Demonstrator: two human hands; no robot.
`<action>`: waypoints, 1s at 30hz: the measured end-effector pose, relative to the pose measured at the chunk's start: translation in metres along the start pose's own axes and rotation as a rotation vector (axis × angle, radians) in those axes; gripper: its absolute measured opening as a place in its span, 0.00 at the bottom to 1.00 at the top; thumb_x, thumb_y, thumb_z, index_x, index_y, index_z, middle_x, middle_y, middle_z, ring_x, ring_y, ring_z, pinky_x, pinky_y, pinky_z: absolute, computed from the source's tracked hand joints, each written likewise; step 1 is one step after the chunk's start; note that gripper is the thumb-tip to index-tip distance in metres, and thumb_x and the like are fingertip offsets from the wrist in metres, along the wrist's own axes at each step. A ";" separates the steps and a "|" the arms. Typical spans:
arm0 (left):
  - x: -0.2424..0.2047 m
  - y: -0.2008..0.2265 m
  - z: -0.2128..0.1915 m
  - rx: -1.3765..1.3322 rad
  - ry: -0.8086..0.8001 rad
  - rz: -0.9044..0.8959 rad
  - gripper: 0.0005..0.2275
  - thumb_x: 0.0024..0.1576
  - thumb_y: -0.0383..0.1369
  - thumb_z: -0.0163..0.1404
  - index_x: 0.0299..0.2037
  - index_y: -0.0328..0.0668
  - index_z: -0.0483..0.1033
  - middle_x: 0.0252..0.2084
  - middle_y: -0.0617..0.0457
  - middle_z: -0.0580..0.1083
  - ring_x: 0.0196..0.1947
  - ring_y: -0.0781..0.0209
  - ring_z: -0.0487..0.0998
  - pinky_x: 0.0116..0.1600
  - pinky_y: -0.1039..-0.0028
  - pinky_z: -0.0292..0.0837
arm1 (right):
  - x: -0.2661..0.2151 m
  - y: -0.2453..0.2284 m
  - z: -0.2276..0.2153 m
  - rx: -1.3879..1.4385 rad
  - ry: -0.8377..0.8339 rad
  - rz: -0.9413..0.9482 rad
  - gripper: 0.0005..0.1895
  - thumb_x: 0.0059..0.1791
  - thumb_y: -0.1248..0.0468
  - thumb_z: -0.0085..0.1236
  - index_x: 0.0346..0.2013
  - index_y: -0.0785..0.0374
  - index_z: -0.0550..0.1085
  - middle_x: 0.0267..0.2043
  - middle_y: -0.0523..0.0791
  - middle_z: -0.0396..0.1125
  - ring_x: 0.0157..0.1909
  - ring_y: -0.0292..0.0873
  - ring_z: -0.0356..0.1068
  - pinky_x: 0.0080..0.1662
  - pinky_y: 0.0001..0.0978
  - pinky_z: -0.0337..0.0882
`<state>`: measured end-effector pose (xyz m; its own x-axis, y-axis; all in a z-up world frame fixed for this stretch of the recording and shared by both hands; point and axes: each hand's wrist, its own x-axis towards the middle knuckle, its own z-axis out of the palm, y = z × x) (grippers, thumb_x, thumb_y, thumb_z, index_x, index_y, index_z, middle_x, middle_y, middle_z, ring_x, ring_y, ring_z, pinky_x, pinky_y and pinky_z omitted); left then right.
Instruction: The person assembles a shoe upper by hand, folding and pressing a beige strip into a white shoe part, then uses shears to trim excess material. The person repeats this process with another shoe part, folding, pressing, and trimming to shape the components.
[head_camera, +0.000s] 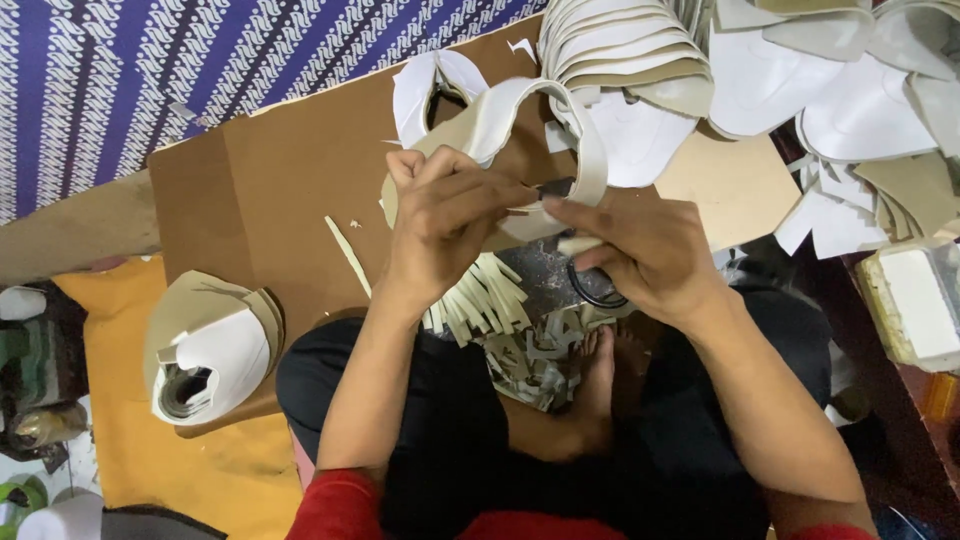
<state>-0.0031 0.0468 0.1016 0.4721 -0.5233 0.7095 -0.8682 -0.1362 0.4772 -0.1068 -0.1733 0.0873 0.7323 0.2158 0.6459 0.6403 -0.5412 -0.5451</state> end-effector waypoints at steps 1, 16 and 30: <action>-0.001 -0.001 0.000 0.000 -0.001 -0.002 0.09 0.59 0.24 0.58 0.41 0.55 0.83 0.35 0.61 0.80 0.38 0.61 0.73 0.49 0.67 0.51 | -0.002 0.002 0.002 0.001 -0.001 0.001 0.20 0.51 0.59 0.56 0.50 0.73 0.79 0.27 0.54 0.66 0.19 0.45 0.63 0.27 0.32 0.68; -0.009 0.001 -0.001 -0.274 -0.166 -0.067 0.07 0.56 0.24 0.59 0.40 0.48 0.84 0.35 0.55 0.81 0.36 0.55 0.75 0.47 0.69 0.55 | 0.022 -0.027 -0.008 0.203 -0.043 0.273 0.07 0.48 0.65 0.65 0.35 0.68 0.80 0.22 0.49 0.71 0.16 0.36 0.62 0.24 0.26 0.63; -0.014 -0.008 0.002 -0.344 -0.254 -0.086 0.06 0.55 0.24 0.59 0.39 0.46 0.84 0.34 0.55 0.81 0.37 0.55 0.75 0.49 0.68 0.54 | 0.019 -0.031 -0.003 0.243 -0.038 0.300 0.03 0.47 0.71 0.65 0.35 0.68 0.80 0.25 0.51 0.72 0.27 0.44 0.75 0.31 0.31 0.71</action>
<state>-0.0028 0.0531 0.0869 0.4505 -0.7187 0.5297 -0.7051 0.0775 0.7049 -0.1138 -0.1551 0.1180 0.9004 0.1100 0.4209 0.4296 -0.3771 -0.8205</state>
